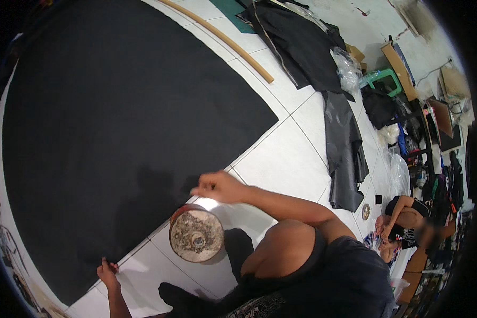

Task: The person cuts a large piece of black fabric with scissors and then uses a long wooden rod to measure and mark the material.

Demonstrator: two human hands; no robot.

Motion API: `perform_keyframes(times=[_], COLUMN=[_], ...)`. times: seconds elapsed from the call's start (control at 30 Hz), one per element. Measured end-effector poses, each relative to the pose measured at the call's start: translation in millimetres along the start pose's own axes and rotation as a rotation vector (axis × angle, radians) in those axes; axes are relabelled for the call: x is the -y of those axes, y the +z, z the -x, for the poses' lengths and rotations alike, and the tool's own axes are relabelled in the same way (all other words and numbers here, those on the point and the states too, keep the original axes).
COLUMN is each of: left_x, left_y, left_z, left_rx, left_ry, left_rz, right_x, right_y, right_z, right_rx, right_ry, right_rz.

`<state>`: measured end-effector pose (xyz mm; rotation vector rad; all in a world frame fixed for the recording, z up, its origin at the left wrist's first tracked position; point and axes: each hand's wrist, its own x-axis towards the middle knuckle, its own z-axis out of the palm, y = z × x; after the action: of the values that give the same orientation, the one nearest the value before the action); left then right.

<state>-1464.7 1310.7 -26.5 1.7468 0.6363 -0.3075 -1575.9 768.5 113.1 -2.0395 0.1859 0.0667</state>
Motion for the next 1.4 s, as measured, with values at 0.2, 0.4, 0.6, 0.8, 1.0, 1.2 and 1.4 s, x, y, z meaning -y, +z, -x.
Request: perform_keyframes(times=[0.2, 0.4, 0.6, 0.8, 1.0, 1.2, 1.4], left_x=[-5.9, -4.1, -0.2, -5.6, -0.5, -3.8, -9.5], left_y=[-4.1, 2.9, -3.1, -16.9, -11.2, -3.0, 0.8], left_z=[0.8, -0.1, -1.8, -0.3, -0.3, 6.4, 10.4], left_rx=[0.041, 0.037, 0.105, 0.199, 0.173, 0.071, 0.104], left_ry=[-0.039, -0.035, -0.006, 0.043, 0.064, 0.028, 0.050], left_rz=[-0.026, -0.066, -0.138, -0.209, -0.209, -0.125, -0.197], right_x=[-140.9, -245.4, -280.2, -293.2, -301.0, -291.6, -295.7], right_y=[-74.8, -178.8, -230.7, -239.8, -256.2, -251.5, -251.3], right_z=[-9.8, 45.5, 38.8, -2.8, 4.6, 1.1, 9.2], right_rx=[-0.634, -0.981, -1.029, -0.958, -0.865, -0.747, -0.777], right_ry=[0.258, 0.647, 0.737, 0.660, 0.681, 0.700, 0.676], right_rz=[0.016, 0.380, 0.518, 0.534, 0.258, 0.404, 0.321])
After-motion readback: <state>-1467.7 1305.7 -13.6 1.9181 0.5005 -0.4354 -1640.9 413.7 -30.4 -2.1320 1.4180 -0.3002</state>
